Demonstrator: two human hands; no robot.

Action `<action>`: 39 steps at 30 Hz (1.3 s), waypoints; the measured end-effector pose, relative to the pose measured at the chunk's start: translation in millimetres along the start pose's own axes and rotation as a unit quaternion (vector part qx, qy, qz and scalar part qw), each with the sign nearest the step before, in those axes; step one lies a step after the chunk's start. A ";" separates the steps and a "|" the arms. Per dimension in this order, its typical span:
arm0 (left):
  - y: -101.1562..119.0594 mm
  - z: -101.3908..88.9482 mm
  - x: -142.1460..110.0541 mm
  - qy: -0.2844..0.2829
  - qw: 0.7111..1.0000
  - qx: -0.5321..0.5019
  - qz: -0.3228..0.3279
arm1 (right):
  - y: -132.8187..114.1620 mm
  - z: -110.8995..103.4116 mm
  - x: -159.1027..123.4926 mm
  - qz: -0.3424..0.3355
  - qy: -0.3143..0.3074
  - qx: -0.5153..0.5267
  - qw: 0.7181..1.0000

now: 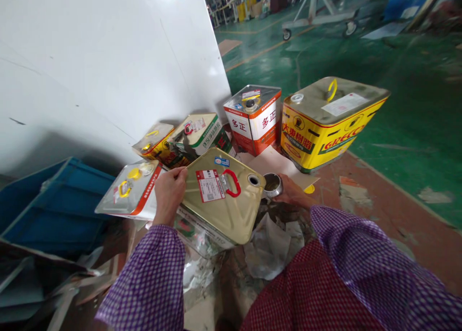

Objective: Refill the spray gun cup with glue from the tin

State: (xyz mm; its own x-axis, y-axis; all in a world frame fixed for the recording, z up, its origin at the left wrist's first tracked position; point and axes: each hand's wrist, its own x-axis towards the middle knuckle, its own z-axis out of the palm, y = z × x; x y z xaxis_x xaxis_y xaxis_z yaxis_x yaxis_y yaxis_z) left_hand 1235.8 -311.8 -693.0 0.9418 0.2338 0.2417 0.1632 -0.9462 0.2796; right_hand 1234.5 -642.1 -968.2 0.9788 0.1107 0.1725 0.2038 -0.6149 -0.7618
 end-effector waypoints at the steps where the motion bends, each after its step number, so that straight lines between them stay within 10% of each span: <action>1: 4.4 1.9 4.2 -0.007 1.000 0.008 0.006 | 2.7 -1.2 0.5 -0.004 0.002 -0.003 1.000; 39: 120.7 62.5 55.9 -0.131 0.979 0.088 0.131 | 24.9 -35.9 -34.8 0.067 -0.041 -0.072 0.994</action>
State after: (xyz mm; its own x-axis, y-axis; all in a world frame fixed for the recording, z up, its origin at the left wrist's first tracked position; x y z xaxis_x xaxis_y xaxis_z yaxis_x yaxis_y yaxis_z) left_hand 1326.5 -427.0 -703.8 0.9974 -0.0654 0.0304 -0.0674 -0.9952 0.0703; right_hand 1204.7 -689.3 -970.7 0.9965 0.0811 0.0194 0.0728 -0.7332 -0.6761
